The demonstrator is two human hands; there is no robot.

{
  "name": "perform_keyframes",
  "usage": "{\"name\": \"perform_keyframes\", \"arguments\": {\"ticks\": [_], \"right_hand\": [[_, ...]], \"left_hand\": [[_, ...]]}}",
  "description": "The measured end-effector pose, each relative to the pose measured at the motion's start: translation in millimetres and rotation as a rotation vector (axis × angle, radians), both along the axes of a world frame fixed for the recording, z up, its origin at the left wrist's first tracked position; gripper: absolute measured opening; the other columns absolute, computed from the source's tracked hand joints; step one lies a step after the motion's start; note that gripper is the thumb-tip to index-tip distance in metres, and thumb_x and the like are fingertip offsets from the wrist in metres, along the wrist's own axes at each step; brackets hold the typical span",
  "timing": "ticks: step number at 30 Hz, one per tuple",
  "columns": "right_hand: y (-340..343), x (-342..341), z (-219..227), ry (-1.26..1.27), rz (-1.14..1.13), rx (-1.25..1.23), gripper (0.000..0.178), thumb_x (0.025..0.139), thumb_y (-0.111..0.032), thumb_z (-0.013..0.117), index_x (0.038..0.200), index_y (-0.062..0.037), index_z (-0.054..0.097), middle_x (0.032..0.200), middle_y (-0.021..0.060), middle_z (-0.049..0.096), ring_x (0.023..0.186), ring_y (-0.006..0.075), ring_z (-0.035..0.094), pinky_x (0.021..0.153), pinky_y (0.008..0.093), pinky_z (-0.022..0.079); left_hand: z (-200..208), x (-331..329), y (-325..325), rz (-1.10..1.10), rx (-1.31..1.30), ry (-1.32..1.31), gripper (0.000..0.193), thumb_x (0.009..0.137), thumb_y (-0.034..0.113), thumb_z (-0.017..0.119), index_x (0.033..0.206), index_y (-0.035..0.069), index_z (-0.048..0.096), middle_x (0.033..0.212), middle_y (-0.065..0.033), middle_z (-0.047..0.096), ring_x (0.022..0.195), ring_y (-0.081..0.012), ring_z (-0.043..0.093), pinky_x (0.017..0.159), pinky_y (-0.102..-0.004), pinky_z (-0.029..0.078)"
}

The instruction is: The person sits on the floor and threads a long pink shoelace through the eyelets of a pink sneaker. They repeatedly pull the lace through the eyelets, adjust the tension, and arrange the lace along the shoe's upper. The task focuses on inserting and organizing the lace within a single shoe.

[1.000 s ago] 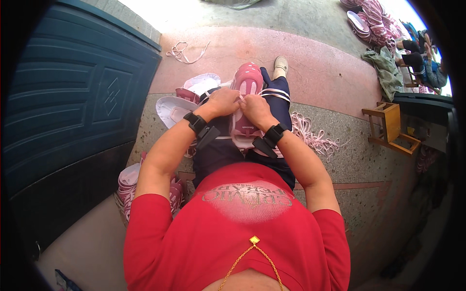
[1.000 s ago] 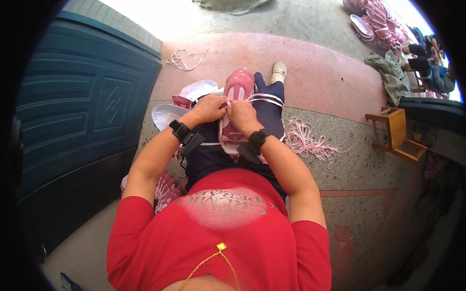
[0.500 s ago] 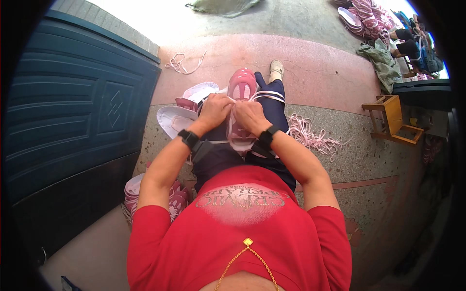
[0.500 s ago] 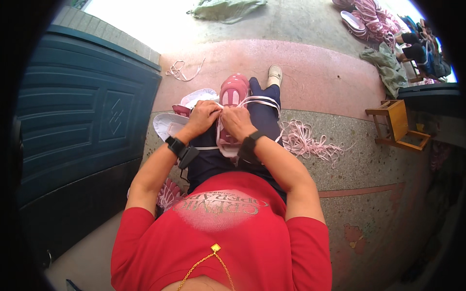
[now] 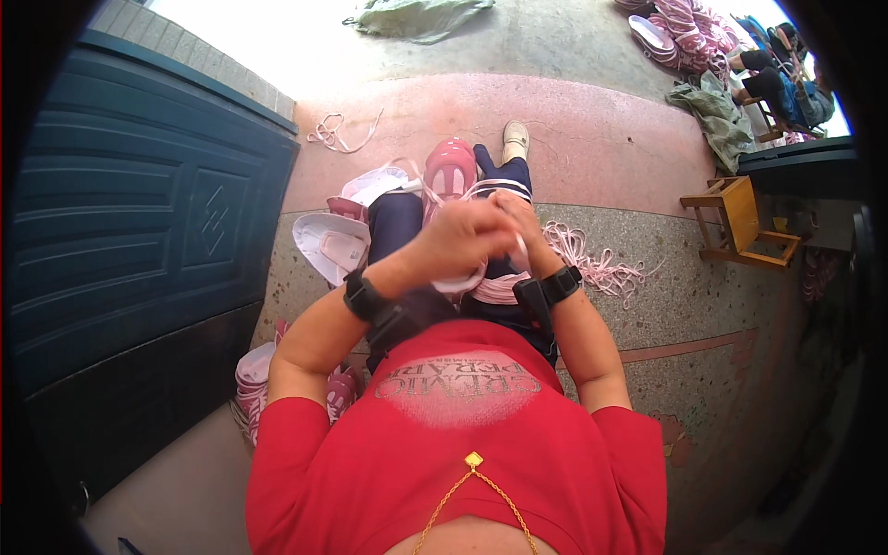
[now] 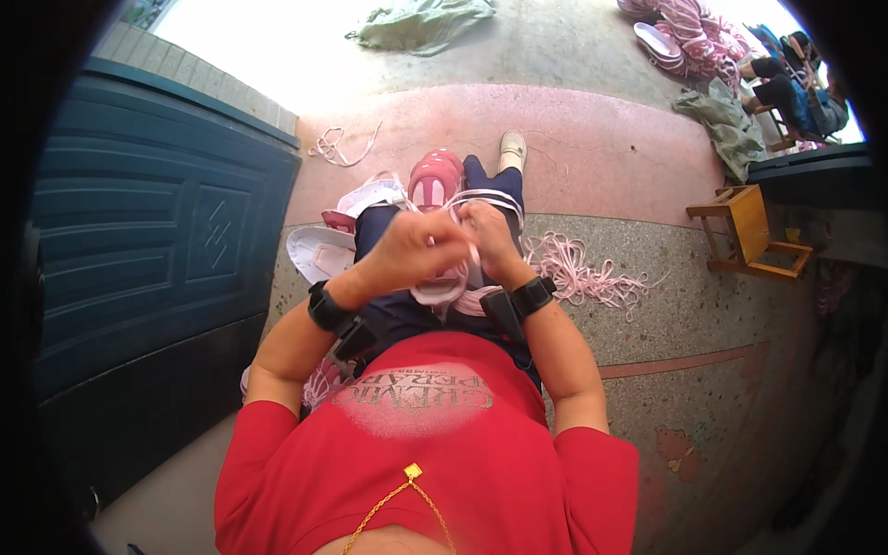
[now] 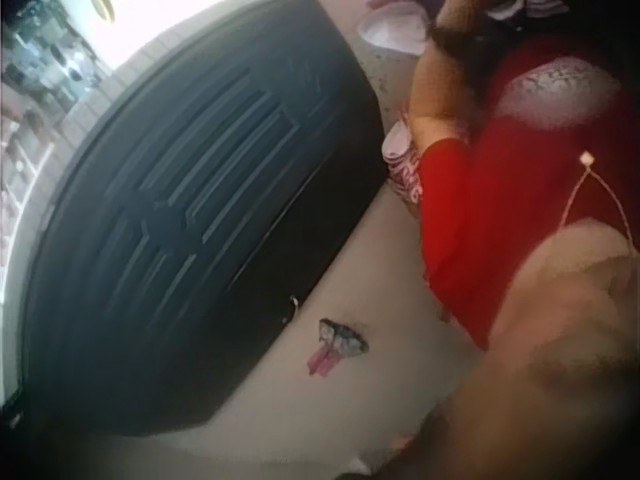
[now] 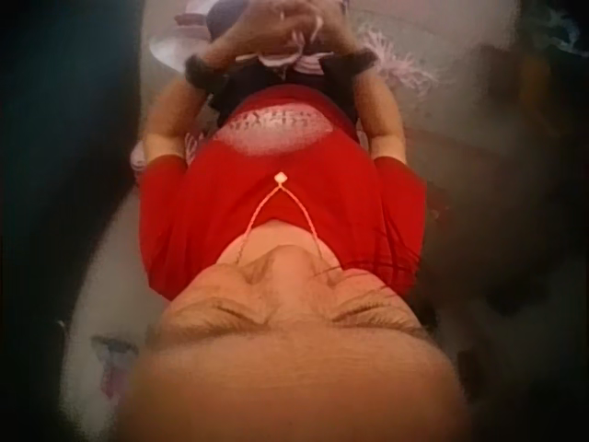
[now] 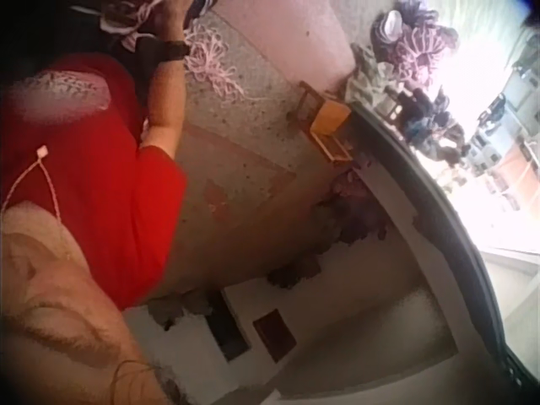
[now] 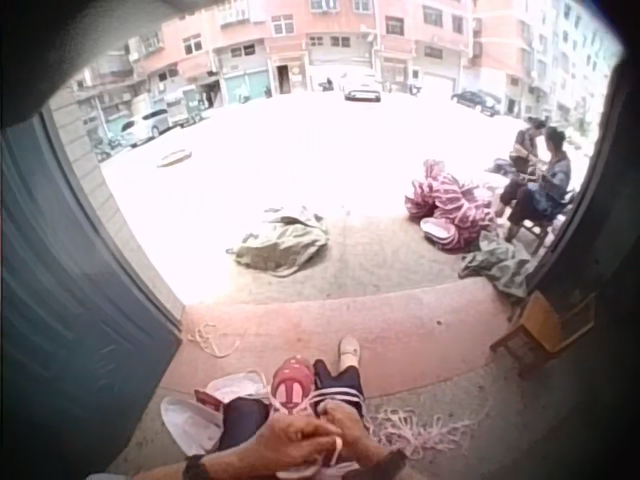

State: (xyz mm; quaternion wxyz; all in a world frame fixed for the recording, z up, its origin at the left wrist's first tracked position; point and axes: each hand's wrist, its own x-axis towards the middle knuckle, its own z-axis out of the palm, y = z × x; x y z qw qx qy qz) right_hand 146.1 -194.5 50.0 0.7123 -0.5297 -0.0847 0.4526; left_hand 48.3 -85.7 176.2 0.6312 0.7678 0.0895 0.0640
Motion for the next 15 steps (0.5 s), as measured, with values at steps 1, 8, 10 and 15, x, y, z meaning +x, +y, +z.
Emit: {"name": "perform_keyframes", "arguments": {"ticks": [1,8,10,15], "right_hand": [[-1.2,5.1,6.6,0.145,0.124,0.093,0.025,0.096,-0.025,0.041,0.087,-0.0089,0.058,0.062,-0.0033,0.045,0.049,0.0052,0.038,0.043,0.0206,0.03],[20.5,-22.4,37.8,0.016,0.147,0.005,0.032,0.093,-0.022,0.055,0.115,0.0011,0.061,0.103,0.0052,0.063,0.09,0.0076,0.055,0.08,0.021,0.043],[24.5,-26.4,36.3,-0.013,0.174,0.03,0.038,0.092,-0.02,0.059,0.12,0.0043,0.057,0.116,0.0089,0.061,0.105,0.0119,0.055,0.09,0.0227,0.042],[30.3,-35.0,42.9,-0.065,0.138,0.036,0.036,0.093,-0.019,0.057,0.12,0.0053,0.057,0.115,0.0094,0.062,0.104,0.0119,0.056,0.09,0.0227,0.043]], "left_hand": [[-1.3,-1.8,3.9,0.11,-0.077,0.093,0.014,0.086,0.013,0.063,0.086,0.001,0.069,0.07,-0.0001,0.06,0.067,-0.0074,0.057,0.059,-0.0221,0.045],[-60.7,-36.2,20.9,0.448,-0.06,0.212,0.022,0.092,0.018,0.06,0.099,-0.001,0.066,0.069,0.0047,0.055,0.06,-0.001,0.046,0.052,-0.0178,0.037],[-68.3,-39.6,17.8,0.483,-0.041,0.17,0.021,0.092,0.017,0.059,0.099,-0.002,0.066,0.069,0.005,0.055,0.062,-0.0008,0.046,0.053,-0.0177,0.037],[-66.1,-41.8,15.2,0.488,-0.034,0.182,0.021,0.092,0.016,0.059,0.1,-0.002,0.065,0.072,0.0038,0.058,0.064,-0.0014,0.047,0.054,-0.0182,0.038]]}}
